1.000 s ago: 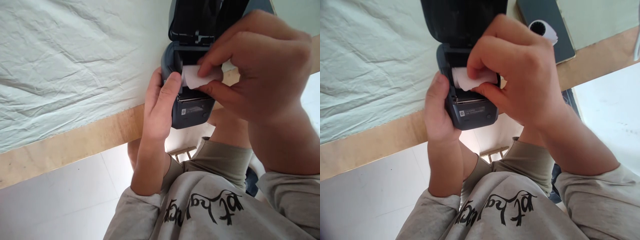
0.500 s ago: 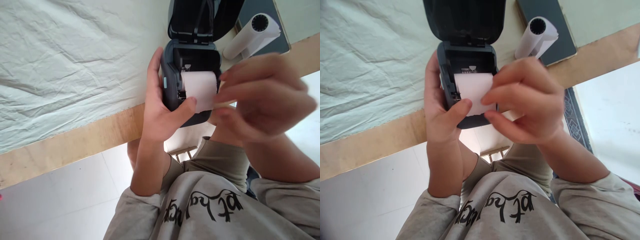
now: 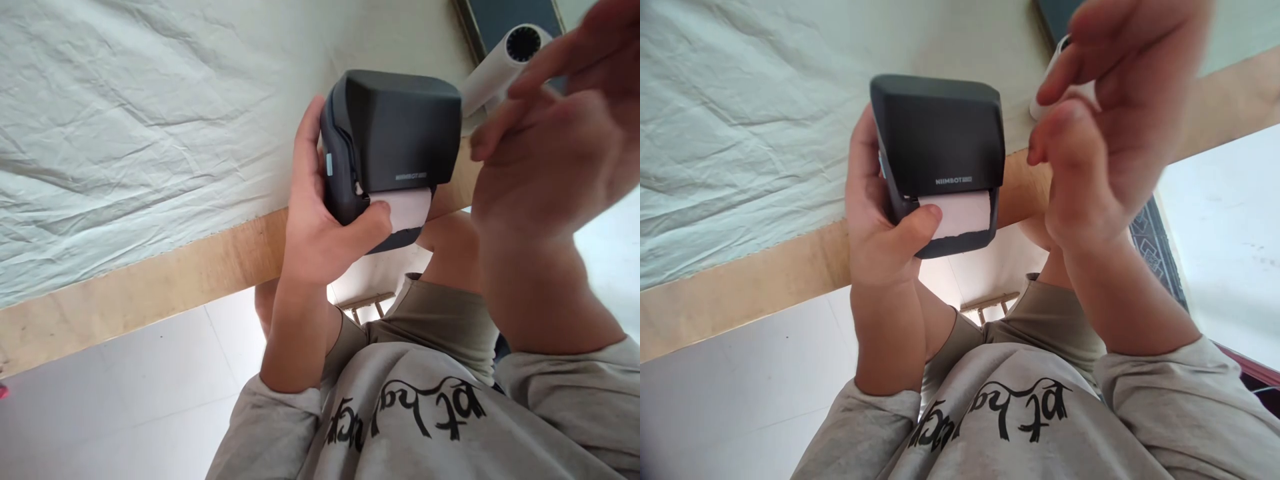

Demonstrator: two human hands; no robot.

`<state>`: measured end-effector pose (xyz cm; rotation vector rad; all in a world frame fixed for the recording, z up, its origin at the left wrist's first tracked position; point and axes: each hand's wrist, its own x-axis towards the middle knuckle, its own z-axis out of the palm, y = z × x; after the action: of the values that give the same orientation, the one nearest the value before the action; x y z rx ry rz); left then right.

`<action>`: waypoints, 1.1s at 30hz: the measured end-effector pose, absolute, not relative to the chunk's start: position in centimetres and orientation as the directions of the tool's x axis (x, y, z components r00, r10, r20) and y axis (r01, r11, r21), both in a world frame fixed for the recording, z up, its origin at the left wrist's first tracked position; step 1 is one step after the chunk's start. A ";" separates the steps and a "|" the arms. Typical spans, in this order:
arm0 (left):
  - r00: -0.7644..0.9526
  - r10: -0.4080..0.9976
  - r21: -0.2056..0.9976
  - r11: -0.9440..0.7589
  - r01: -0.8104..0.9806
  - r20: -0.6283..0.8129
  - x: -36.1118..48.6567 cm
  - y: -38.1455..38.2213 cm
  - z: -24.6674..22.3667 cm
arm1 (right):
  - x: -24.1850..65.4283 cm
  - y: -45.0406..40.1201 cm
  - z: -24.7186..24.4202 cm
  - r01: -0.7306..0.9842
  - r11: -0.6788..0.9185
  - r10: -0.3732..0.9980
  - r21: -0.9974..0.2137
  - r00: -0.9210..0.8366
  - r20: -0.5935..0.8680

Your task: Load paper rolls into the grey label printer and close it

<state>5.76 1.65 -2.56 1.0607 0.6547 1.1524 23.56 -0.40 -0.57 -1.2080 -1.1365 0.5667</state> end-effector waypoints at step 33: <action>0.433 0.879 0.894 0.016 -0.448 0.201 5.9 2.2 -2.1 | 22.6 0.5 -0.9 0.425 0.263 0.965 -0.866 -0.112 0.238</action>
<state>5.88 2.16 -2.13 1.1308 0.4796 1.0953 22.58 0.46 -0.88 -1.2922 -1.6866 0.8004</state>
